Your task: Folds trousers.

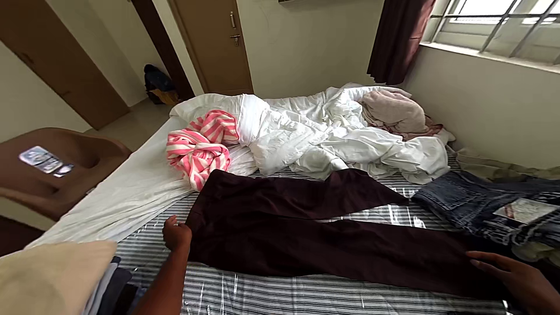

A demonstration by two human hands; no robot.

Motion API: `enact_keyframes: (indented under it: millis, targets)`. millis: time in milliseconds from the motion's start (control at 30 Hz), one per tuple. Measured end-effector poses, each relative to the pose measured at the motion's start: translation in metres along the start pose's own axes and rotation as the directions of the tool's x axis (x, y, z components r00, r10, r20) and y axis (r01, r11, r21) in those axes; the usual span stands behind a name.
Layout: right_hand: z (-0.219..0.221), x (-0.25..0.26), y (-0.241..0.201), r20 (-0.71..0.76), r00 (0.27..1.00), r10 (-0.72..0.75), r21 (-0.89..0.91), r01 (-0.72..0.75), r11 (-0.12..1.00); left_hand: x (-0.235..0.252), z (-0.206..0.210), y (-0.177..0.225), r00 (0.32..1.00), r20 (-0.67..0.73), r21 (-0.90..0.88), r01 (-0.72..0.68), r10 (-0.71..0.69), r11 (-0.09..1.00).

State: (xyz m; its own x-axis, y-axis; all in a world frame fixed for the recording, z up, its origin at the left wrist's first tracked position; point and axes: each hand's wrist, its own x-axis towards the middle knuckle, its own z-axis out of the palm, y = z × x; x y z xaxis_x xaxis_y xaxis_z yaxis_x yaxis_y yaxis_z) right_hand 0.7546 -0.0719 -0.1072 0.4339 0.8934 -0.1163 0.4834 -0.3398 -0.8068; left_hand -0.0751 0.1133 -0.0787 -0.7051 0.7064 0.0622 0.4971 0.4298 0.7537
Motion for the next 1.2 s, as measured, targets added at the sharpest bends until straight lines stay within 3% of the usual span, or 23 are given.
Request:
enact_keyframes:
  millis: [100,233,367,400,467,567,633,733,833,967,1100,1200]
  targets:
    - [-0.001,-0.002,-0.009,0.050,0.999,-0.001,-0.013,0.002,1.000,0.010,-0.008,-0.021,0.986,0.165,-0.137,0.026,-0.003,0.990]
    - [-0.001,-0.004,-0.013,0.082,0.997,0.011,-0.020,-0.009,1.000,0.018,-0.005,-0.023,0.952,0.253,-0.091,-0.152,0.171,0.984]
    - [-0.002,-0.011,-0.023,0.101,0.995,0.023,-0.029,-0.020,0.999,0.018,-0.008,-0.004,0.917,0.389,0.059,-0.117,0.085,0.991]
    - [-0.003,-0.013,-0.025,0.103,0.994,0.021,0.008,-0.022,1.000,0.017,-0.011,0.001,0.902,0.425,0.029,-0.093,0.072,0.995]
    - [-0.009,-0.021,-0.029,0.093,0.996,0.007,0.198,-0.026,0.980,0.011,-0.023,0.009,0.881,0.458,-0.223,-0.013,0.116,0.975]
    - [-0.018,-0.033,-0.035,0.056,0.998,-0.011,0.488,-0.018,0.873,0.011,-0.045,0.016,0.882,0.417,-0.664,0.131,0.219,0.736]
    - [-0.020,-0.034,-0.034,-0.005,1.000,0.015,0.471,-0.011,0.882,0.016,-0.050,0.017,0.918,0.340,-0.760,0.140,0.204,0.634]
    - [-0.016,-0.026,-0.020,-0.069,0.998,0.006,0.297,0.014,0.955,0.018,-0.044,0.016,0.966,0.204,-0.671,0.022,0.156,0.741]
    - [-0.014,-0.023,-0.018,-0.072,0.997,-0.016,0.285,0.036,0.958,0.015,-0.038,0.010,0.969,0.159,-0.522,-0.080,0.189,0.850]
    - [-0.017,-0.024,-0.020,-0.034,0.999,-0.016,0.293,0.025,0.956,0.017,-0.036,0.000,0.954,0.199,-0.391,-0.132,0.224,0.911]
    - [-0.017,-0.025,-0.016,0.040,0.999,0.024,0.176,-0.031,0.984,0.016,-0.034,-0.013,0.937,0.256,-0.148,-0.203,0.236,0.968]
    - [-0.020,-0.021,-0.006,0.060,0.997,0.037,0.097,-0.043,0.994,0.014,-0.034,-0.025,0.919,0.366,-0.125,-0.104,0.144,0.987]
